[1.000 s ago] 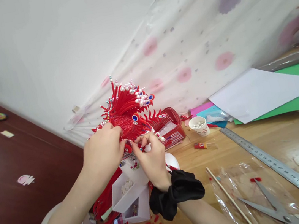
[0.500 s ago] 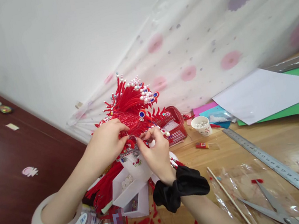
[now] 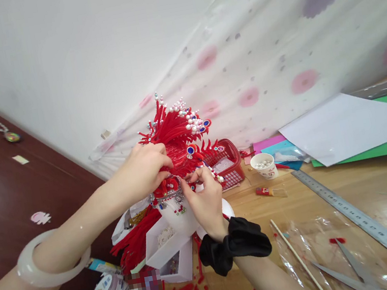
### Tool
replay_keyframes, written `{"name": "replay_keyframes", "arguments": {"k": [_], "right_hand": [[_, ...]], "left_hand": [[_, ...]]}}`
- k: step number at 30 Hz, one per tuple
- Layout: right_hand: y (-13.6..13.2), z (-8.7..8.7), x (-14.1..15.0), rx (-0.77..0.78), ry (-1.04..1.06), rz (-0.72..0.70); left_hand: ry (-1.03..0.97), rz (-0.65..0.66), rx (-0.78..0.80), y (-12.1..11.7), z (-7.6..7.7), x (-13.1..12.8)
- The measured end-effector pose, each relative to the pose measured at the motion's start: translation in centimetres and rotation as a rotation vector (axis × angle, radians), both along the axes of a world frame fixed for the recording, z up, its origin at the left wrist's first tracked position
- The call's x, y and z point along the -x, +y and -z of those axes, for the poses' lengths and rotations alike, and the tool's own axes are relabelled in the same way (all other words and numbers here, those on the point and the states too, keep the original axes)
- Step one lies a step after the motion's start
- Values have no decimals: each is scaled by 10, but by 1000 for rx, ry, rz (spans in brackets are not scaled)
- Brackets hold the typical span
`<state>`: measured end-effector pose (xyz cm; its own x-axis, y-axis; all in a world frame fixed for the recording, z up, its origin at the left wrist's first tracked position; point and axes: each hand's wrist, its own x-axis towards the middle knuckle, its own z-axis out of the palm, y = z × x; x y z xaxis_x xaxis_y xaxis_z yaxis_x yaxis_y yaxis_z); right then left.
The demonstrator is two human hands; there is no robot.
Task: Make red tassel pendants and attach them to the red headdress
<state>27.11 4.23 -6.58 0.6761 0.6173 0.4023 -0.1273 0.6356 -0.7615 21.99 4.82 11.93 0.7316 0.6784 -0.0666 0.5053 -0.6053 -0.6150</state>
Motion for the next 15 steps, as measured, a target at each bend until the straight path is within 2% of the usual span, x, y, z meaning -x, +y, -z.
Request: {"name": "replay_keyframes", "arguments": {"k": [8, 15], "right_hand": [[3, 1, 0, 44, -56, 56], [5, 4, 4, 25, -75, 46]], "left_hand": [[-113, 68, -45, 9, 11, 19], [-115, 103, -38, 17, 11, 25]]}}
